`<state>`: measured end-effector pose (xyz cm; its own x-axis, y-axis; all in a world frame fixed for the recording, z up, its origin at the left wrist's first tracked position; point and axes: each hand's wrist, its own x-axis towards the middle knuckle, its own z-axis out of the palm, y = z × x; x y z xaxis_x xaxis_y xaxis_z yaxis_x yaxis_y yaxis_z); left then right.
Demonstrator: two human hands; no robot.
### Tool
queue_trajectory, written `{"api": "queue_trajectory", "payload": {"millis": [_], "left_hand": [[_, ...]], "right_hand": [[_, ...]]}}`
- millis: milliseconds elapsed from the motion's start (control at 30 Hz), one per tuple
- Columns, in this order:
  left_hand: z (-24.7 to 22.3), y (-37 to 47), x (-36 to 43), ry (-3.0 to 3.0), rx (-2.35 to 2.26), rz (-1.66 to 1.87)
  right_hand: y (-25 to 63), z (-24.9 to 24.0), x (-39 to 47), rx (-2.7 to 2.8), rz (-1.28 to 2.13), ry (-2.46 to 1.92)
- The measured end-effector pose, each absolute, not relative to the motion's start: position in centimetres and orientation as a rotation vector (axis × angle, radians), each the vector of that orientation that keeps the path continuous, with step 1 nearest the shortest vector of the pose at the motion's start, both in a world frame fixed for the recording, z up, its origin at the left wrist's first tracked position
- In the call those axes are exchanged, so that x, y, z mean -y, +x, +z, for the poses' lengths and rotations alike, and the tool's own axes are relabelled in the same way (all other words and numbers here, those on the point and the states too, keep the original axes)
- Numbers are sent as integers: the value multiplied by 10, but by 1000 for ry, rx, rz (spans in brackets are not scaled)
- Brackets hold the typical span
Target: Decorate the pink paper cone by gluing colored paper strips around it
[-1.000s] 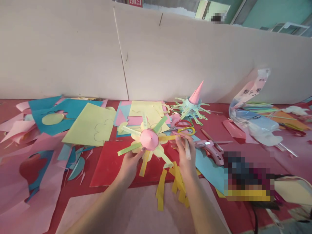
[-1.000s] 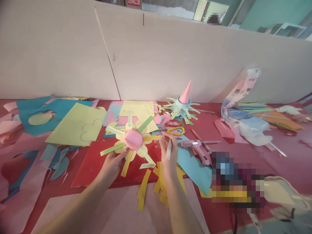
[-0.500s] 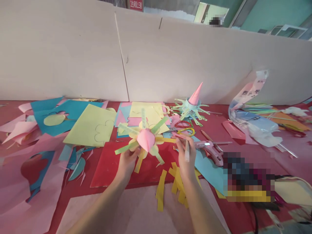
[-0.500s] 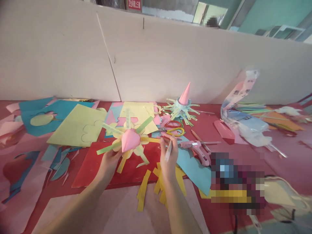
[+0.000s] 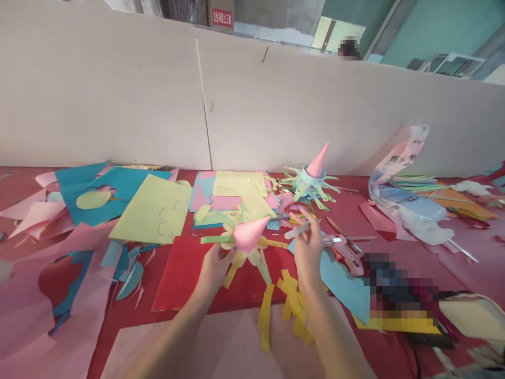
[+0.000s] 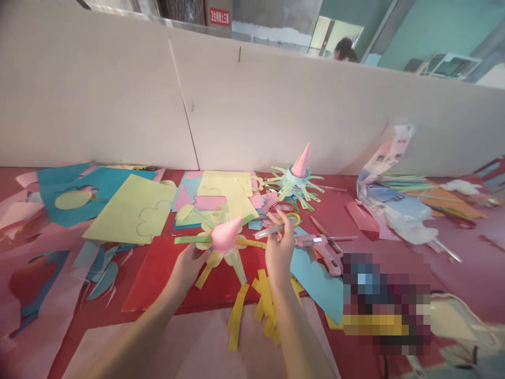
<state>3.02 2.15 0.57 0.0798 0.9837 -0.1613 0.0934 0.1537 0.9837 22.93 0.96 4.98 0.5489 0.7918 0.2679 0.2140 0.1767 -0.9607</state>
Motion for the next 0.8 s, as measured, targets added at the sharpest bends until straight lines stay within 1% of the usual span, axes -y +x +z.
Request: {"api": "queue_trajectory", "payload": {"millis": [100,267,400,500,600,733,800], "left_hand": [[8,33,-18,1252,-1307,962],[15,35,-14,1271,-1337,909],[20,33,-15,1253,-1320,928],[19,32,-16,1215,-1307,986],[16,33,-18,1161,-1246,1035],[14,34,-21,1149,-1113,1105],[14,34,-21,1203,-1084,1121]], "right_hand": [[232,65,-38,971,564,-1418],[235,84,-108,1101,575,-1652],[231,96,-141,1168,642,-1681],[234,101,-137,1288,663,-1665],[248,99,-113,1372,618,-1631],[285,92,-69,1432,569,-1774],[308,91,-46,1448,450,-1915]]}}
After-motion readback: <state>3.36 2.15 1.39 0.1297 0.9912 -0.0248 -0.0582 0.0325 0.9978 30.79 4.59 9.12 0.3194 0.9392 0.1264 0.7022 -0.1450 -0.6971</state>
